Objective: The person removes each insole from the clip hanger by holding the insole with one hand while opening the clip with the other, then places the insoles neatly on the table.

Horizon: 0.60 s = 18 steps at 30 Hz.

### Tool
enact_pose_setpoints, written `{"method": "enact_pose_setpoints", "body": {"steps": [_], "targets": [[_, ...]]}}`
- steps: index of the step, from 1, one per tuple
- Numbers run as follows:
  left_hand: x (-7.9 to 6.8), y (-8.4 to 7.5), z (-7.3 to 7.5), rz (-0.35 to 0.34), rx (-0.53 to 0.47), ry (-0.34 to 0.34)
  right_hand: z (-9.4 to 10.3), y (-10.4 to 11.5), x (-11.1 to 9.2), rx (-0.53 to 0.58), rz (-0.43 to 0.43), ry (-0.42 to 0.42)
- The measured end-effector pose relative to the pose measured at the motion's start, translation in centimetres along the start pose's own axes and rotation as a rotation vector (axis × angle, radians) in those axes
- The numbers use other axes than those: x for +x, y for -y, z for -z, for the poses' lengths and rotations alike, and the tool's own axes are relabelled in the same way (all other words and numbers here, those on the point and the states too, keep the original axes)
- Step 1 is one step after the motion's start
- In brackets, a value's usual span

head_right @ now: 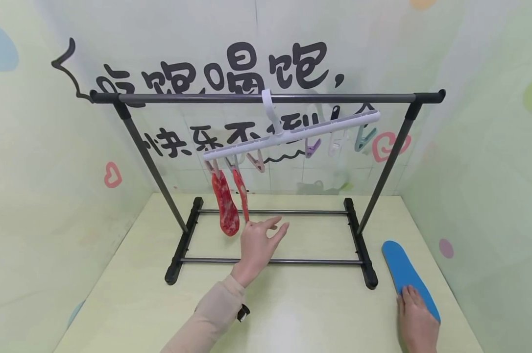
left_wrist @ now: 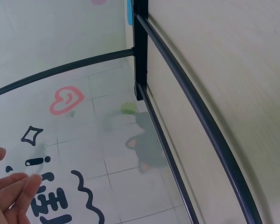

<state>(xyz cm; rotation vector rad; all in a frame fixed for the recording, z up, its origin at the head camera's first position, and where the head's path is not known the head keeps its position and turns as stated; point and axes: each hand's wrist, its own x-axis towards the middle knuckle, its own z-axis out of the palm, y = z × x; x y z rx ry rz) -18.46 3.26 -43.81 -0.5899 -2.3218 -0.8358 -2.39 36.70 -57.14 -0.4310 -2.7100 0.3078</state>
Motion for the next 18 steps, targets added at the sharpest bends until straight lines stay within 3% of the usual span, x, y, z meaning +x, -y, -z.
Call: {"method": "enact_pose_setpoints", "body": {"steps": [7,14,18], "targets": [[0.1,0.4,0.4,0.024,-0.017,0.020,-0.4,1.5,0.3,0.046,0.028,-0.095],[0.3,1.1,0.8,0.038,0.005,-0.017,-0.8,5.2,1.5,0.153,0.103,-0.139],[0.2,1.5,1.0,0.043,0.003,-0.005,-1.3,7.1,2.3,0.205,0.133,-0.185]]}}
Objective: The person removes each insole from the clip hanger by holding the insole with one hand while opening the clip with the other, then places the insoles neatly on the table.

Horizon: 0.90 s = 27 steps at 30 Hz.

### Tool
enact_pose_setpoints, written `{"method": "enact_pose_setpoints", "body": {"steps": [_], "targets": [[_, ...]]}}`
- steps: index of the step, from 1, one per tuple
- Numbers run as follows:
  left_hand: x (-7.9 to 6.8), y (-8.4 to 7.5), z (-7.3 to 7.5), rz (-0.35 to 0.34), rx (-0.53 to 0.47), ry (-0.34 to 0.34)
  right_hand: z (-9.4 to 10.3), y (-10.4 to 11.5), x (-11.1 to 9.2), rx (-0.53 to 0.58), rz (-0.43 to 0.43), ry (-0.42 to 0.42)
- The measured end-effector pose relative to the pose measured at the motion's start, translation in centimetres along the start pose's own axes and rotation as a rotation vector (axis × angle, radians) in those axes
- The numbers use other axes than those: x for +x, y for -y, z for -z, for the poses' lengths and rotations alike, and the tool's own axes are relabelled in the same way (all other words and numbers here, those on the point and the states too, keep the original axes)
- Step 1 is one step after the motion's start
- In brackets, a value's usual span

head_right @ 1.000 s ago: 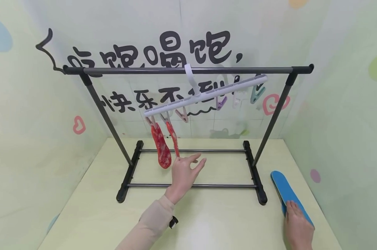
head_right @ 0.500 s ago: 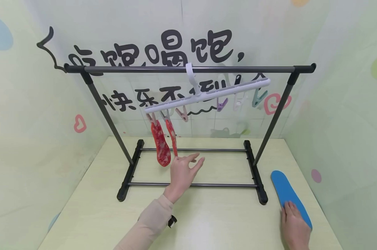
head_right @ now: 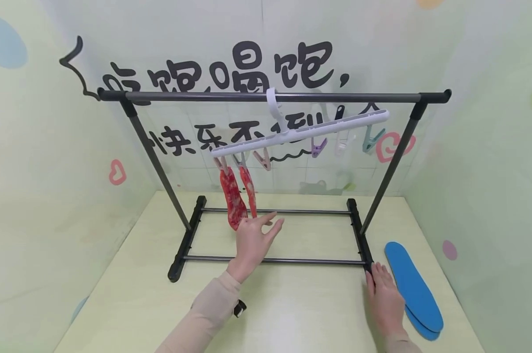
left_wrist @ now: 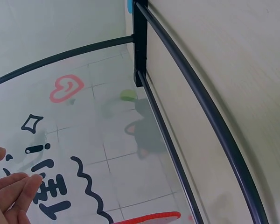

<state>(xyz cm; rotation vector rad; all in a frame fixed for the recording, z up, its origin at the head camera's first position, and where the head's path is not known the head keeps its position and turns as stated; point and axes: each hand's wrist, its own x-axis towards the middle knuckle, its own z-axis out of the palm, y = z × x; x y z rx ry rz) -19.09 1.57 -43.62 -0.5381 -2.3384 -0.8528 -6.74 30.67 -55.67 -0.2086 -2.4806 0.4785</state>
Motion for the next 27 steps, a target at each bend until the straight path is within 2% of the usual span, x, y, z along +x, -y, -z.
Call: {"method": "enact_pose_setpoints", "body": {"steps": [8,14,18,22,27], "targets": [[-0.5,0.9,0.2,0.031,-0.004,0.019,-1.4,2.0,1.3,0.057,0.073,-0.025],[-0.4,2.6,1.0,0.064,-0.006,0.013,-3.2,4.1,2.6,0.094,0.123,-0.054],[-0.3,3.9,1.9,0.094,0.009,-0.009,-4.4,5.9,3.5,0.126,0.128,-0.028],[0.1,4.8,2.7,0.086,0.020,-0.034,-5.4,7.4,4.0,0.135,0.126,0.003],[0.6,5.9,3.6,0.087,0.044,-0.071,-6.6,9.0,4.4,0.128,0.182,0.042]]}}
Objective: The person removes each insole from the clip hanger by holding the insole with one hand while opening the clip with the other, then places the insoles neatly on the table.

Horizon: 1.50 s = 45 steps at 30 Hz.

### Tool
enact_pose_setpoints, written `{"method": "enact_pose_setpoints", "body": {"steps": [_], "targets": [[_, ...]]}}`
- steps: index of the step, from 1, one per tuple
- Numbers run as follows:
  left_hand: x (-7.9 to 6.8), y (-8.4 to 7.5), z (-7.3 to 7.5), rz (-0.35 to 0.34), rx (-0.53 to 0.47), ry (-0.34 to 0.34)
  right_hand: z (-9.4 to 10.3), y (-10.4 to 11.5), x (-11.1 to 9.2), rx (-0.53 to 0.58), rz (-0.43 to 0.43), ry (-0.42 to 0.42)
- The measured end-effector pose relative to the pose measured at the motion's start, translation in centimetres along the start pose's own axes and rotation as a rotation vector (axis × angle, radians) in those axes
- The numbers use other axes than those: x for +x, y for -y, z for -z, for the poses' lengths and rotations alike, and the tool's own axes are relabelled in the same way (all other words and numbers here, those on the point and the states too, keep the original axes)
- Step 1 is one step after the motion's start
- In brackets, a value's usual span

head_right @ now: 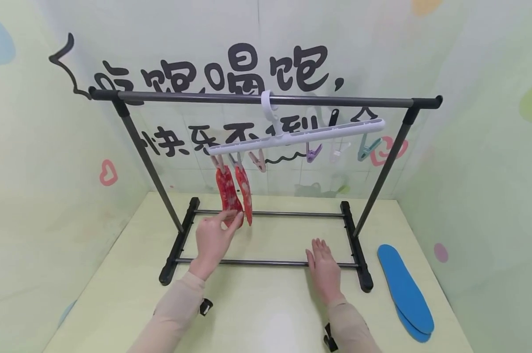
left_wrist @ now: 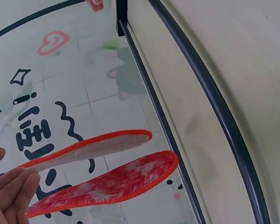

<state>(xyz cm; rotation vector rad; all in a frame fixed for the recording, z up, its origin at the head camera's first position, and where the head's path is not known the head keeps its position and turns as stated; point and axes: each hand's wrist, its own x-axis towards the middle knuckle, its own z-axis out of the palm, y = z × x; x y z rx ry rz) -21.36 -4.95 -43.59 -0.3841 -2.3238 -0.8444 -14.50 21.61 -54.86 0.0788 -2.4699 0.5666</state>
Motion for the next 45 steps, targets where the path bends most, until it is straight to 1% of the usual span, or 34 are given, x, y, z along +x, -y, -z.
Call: {"method": "enact_pose_setpoints", "body": {"steps": [3,7,12,19,24,29,33,36,41,45], "targets": [[0.5,0.6,0.4,-0.008,0.000,-0.024,-0.9,0.8,0.6,0.015,0.030,-0.007],[1.4,1.0,0.8,-0.020,0.001,-0.034,-1.8,2.0,1.7,0.034,0.042,-0.004],[2.6,1.2,1.5,-0.028,0.033,-0.049,-2.7,3.9,3.0,0.075,0.038,0.079],[4.1,1.6,2.8,-0.025,0.050,-0.048,-4.3,6.6,4.7,0.119,0.107,0.112],[5.2,1.8,3.0,-0.021,0.069,-0.053,-4.8,8.2,6.1,0.147,0.101,0.198],[6.3,1.5,2.6,-0.043,0.076,-0.039,-5.1,9.2,7.2,0.150,0.074,0.283],[7.4,0.8,2.2,-0.056,0.075,-0.030,-5.4,9.6,7.9,0.120,0.068,0.315],[8.1,0.3,2.0,-0.059,0.077,-0.038,-5.6,10.1,8.5,0.124,0.067,0.339],[9.0,-0.4,2.1,-0.040,0.076,-0.043,-5.7,11.0,9.6,0.153,0.056,0.395],[9.6,-0.5,2.3,-0.020,0.082,-0.052,-5.9,11.9,10.6,0.148,0.044,0.432]]}}
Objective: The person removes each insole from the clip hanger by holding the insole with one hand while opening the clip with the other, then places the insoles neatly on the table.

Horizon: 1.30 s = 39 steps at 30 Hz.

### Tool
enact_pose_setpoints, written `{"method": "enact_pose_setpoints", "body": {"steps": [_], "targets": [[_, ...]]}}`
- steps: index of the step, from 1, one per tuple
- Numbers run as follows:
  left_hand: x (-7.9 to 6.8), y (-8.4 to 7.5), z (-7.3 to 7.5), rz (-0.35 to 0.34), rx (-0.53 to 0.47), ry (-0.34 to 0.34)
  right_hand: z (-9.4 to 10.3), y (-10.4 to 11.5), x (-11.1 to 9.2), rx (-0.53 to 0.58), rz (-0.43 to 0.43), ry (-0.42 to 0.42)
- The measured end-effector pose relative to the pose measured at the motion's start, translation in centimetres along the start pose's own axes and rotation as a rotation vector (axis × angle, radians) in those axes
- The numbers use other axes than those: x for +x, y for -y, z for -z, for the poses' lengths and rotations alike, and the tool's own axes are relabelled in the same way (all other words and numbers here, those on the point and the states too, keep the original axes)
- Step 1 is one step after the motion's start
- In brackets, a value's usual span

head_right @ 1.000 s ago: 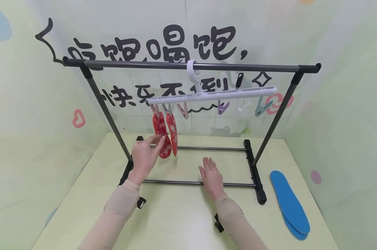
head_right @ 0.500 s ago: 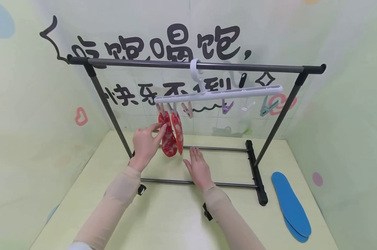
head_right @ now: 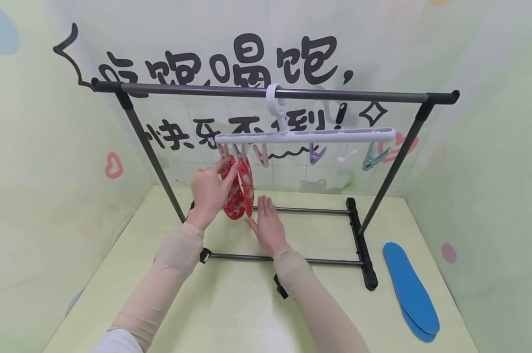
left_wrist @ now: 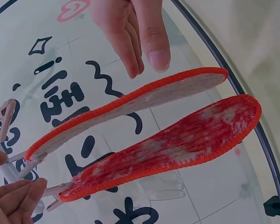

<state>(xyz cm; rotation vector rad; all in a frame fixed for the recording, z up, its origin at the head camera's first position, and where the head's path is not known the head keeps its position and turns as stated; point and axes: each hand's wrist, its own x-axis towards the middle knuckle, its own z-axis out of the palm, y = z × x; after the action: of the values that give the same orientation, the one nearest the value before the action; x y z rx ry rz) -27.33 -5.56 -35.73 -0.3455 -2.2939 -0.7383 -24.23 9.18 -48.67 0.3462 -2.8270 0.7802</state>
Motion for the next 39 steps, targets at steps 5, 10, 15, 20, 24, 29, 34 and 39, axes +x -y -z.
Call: {"method": "enact_pose_setpoints", "body": {"steps": [5,10,15,20,24,29,34,39], "targets": [[0.6,-0.1,-0.1,0.012,-0.003,-0.003,0.2,0.7,1.0,0.011,-0.030,0.022],[1.1,-0.5,-0.3,0.031,-0.019,0.043,0.3,0.9,1.4,0.016,-0.070,0.038],[1.7,-0.8,-0.3,0.084,-0.022,0.117,0.2,0.8,1.6,0.123,-0.146,0.038],[2.4,-0.8,-0.7,0.131,-0.020,0.180,0.3,0.6,1.8,0.159,-0.161,0.037],[3.0,-0.8,-1.0,0.168,-0.021,0.193,0.4,0.5,1.8,0.147,-0.152,0.049],[3.7,-1.0,-1.4,0.191,-0.027,0.199,0.4,0.4,1.5,0.154,-0.153,0.047],[4.1,-1.2,-1.5,0.208,-0.046,0.178,0.1,0.3,1.4,0.147,-0.144,0.039],[4.2,-1.4,-1.6,0.234,-0.057,0.190,-0.2,0.3,1.3,0.146,-0.136,0.031]]}}
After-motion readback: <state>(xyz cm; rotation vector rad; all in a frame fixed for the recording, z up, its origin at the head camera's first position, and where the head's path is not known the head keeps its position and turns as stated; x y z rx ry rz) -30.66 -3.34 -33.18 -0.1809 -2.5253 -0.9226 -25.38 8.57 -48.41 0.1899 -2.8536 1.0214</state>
